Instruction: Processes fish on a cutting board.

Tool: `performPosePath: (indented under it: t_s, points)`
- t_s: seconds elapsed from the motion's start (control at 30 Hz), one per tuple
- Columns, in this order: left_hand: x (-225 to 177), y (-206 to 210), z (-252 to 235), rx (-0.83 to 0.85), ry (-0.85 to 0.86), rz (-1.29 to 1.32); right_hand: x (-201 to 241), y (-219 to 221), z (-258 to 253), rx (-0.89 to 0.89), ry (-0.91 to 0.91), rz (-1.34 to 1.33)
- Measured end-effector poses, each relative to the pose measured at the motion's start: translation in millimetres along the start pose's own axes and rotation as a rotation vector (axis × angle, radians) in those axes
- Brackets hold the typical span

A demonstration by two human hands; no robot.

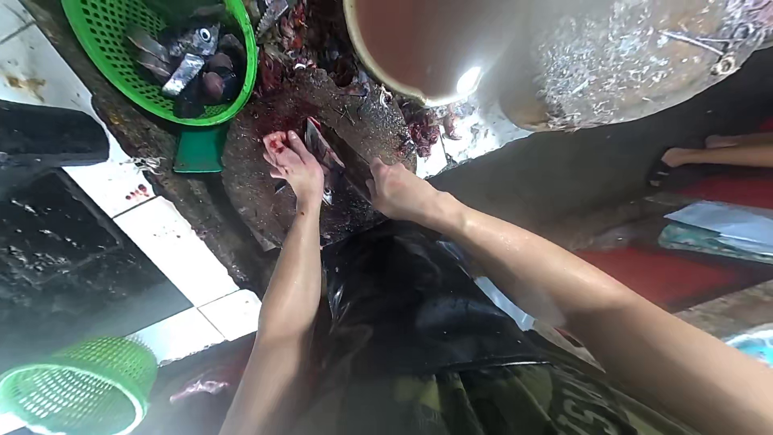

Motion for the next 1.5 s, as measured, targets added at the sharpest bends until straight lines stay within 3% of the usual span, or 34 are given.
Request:
performPosePath:
  t_s: [0.1, 0.3, 0.37, 0.47, 0.57, 0.67, 1.03, 1.13, 1.5]
  points:
    - [1.1, 7.3, 2.2, 0.0, -0.016, -0.161, 10.0, 8.2, -17.1, -0.006, 0.029, -0.019]
    - [3.0, 1.1, -0.2, -0.155, -0.072, -0.142, 31.0, 36.9, -56.8, -0.22, 0.024, -0.213]
    - [2.1, -7.3, 3.4, -0.188, -0.061, -0.047, 36.7, 37.2, -53.7, -0.246, -0.002, -0.214]
    - [1.0, -34.0, 13.0, -0.236, 0.08, 0.31, 44.1, 25.1, -38.1, -0.235, -0.029, -0.121]
    - [-21.1, -50.8, 33.3, 0.037, 0.289, 0.437, 51.4, 13.5, -28.6, -0.258, -0.073, 0.028]
    - [-33.6, -42.8, 55.0, 0.25, 0.378, 0.298, 61.3, 11.0, -25.4, -0.259, -0.136, 0.124]
    - [-5.3, -44.8, 83.9, 0.093, 0.34, 0.331, 54.8, -1.3, 17.9, -0.196, -0.117, 0.423]
    - [-8.6, -42.4, 90.8, 0.126, 0.341, 0.368, 44.4, -3.0, 14.9, -0.236, -0.099, 0.459]
    - [-2.3, -26.5, 96.6, 0.277, 0.326, 0.362, 23.8, -11.5, 38.0, -0.064, -0.13, 0.654]
Point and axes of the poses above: each hand's wrist, its own z-axis away from the middle knuckle, its own y-axis out of the palm, x = y × z, the point moved 10 cm from there along -z, towards the middle knuckle, and after that the axes turned 9 degrees about z, right-handed, at the moved point
